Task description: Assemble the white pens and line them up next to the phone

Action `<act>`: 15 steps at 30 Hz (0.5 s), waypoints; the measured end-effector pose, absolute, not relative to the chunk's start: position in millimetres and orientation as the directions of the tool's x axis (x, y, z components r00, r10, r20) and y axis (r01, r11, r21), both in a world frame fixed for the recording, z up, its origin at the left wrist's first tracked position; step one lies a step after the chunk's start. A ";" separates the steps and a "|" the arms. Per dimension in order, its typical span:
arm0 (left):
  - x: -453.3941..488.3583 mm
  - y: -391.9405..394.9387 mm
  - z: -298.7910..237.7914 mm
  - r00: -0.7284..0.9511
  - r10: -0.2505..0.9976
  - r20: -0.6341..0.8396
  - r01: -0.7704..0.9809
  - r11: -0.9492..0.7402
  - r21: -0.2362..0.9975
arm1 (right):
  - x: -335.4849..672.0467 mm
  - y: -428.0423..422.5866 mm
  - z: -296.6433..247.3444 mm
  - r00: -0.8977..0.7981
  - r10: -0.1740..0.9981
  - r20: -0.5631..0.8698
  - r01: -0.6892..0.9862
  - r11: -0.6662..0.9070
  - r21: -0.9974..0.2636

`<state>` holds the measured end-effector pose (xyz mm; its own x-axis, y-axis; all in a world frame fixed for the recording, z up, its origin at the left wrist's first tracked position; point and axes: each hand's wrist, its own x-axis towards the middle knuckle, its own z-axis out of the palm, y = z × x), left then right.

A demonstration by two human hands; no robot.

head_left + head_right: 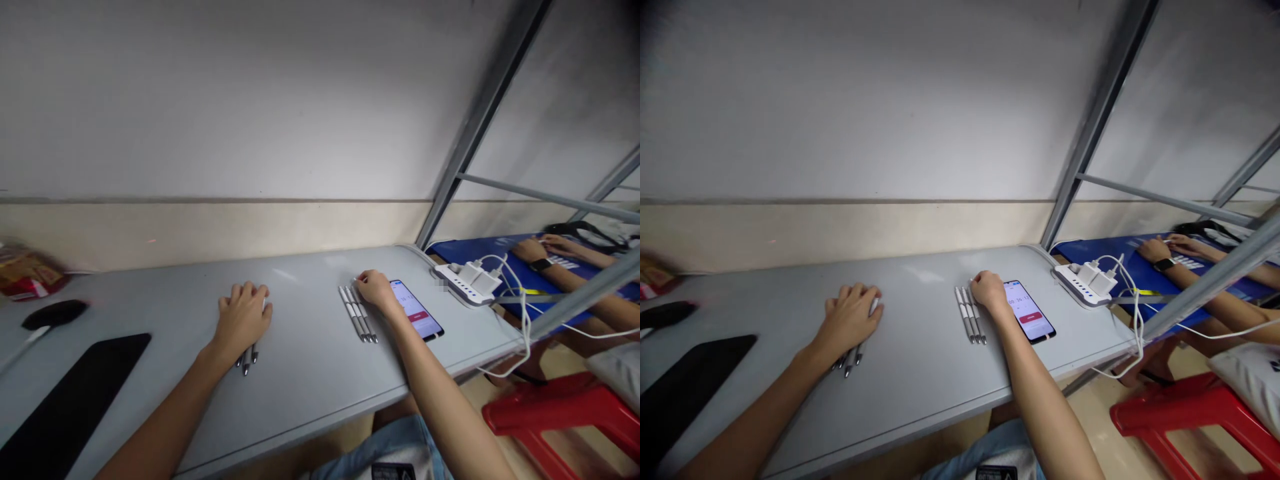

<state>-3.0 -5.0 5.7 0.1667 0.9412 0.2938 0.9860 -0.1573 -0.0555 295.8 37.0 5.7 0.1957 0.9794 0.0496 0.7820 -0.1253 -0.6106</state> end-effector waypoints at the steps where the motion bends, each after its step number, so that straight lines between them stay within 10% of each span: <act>1: -2.7 -5.1 5.8 0.161 0.943 0.292 0.987 -0.152 -0.055 | 295.5 36.0 6.7 0.197 0.979 0.045 0.802 -0.135 -0.582; 15: -2.4 -3.9 5.8 0.158 0.957 0.243 0.987 -0.153 -0.038 | 298.4 32.1 14.8 0.179 0.978 -0.106 0.887 -0.207 -0.413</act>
